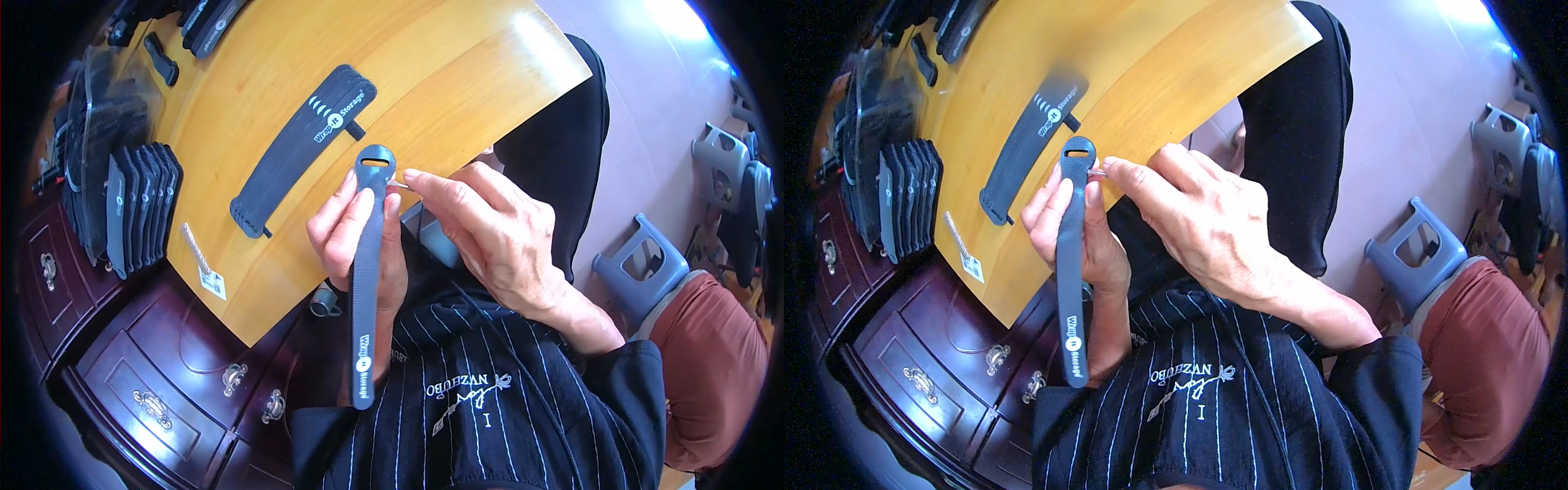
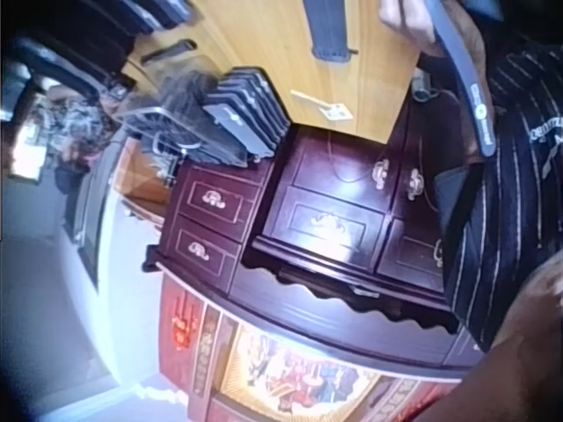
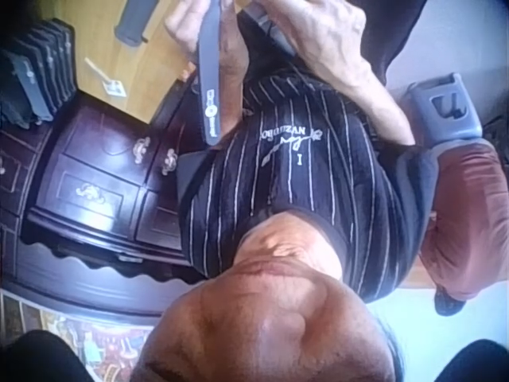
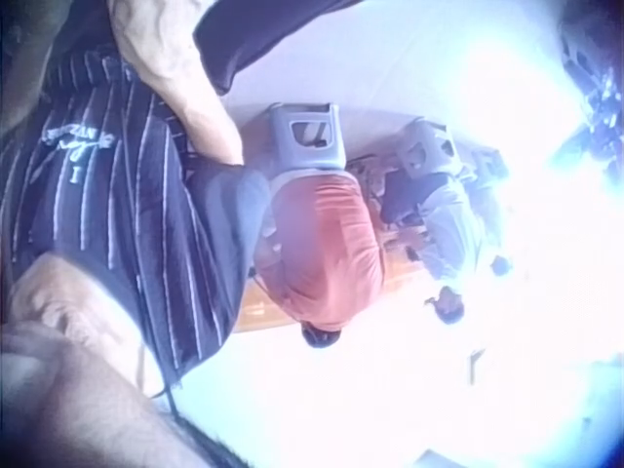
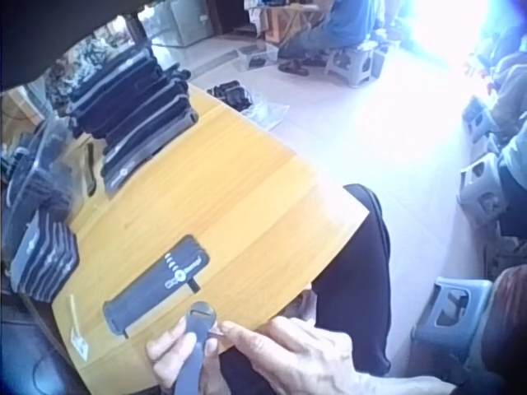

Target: Using a small metal pick to clear holes or inspect the quality of black cable straps at a workbench.

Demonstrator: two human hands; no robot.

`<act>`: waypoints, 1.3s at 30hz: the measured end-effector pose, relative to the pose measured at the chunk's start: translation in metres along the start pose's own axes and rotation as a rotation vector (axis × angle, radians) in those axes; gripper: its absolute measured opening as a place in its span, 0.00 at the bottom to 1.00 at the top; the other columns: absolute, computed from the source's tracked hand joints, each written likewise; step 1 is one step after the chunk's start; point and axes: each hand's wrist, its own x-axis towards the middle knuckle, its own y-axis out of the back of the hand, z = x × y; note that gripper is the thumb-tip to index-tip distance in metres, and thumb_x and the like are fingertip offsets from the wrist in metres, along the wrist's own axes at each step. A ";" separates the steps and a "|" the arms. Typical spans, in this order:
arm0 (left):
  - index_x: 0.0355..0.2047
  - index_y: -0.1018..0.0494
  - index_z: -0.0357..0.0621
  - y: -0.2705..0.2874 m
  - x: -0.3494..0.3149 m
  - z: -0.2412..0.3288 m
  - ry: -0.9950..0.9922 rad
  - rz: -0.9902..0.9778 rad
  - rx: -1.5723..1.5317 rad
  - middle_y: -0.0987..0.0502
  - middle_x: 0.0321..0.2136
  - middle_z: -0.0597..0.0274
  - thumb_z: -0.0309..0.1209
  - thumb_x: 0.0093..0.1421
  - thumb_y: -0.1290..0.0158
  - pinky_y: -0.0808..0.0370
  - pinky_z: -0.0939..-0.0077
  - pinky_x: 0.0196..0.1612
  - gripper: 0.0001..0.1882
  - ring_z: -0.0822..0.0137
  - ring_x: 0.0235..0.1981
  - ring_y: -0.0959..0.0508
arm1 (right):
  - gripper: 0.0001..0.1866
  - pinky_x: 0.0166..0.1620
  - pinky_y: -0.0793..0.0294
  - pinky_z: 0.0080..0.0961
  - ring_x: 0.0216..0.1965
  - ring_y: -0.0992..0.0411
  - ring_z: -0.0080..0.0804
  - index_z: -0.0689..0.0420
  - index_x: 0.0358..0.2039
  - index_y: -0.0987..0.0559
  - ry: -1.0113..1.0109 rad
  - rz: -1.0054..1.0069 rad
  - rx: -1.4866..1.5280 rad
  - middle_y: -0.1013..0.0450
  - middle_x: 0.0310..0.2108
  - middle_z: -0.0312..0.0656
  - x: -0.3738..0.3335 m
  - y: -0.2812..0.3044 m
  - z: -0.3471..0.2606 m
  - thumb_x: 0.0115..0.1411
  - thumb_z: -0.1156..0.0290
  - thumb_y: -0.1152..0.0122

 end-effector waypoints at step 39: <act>0.39 0.25 0.32 0.009 0.015 0.019 -0.149 -0.256 -0.081 0.28 0.42 0.42 0.11 0.50 0.42 0.18 0.74 0.38 0.14 0.56 0.39 0.20 | 0.13 0.28 0.29 0.22 0.25 0.28 0.32 0.58 0.42 0.21 -0.018 0.317 0.037 0.28 0.25 0.40 -0.010 -0.008 -0.002 0.55 0.80 0.40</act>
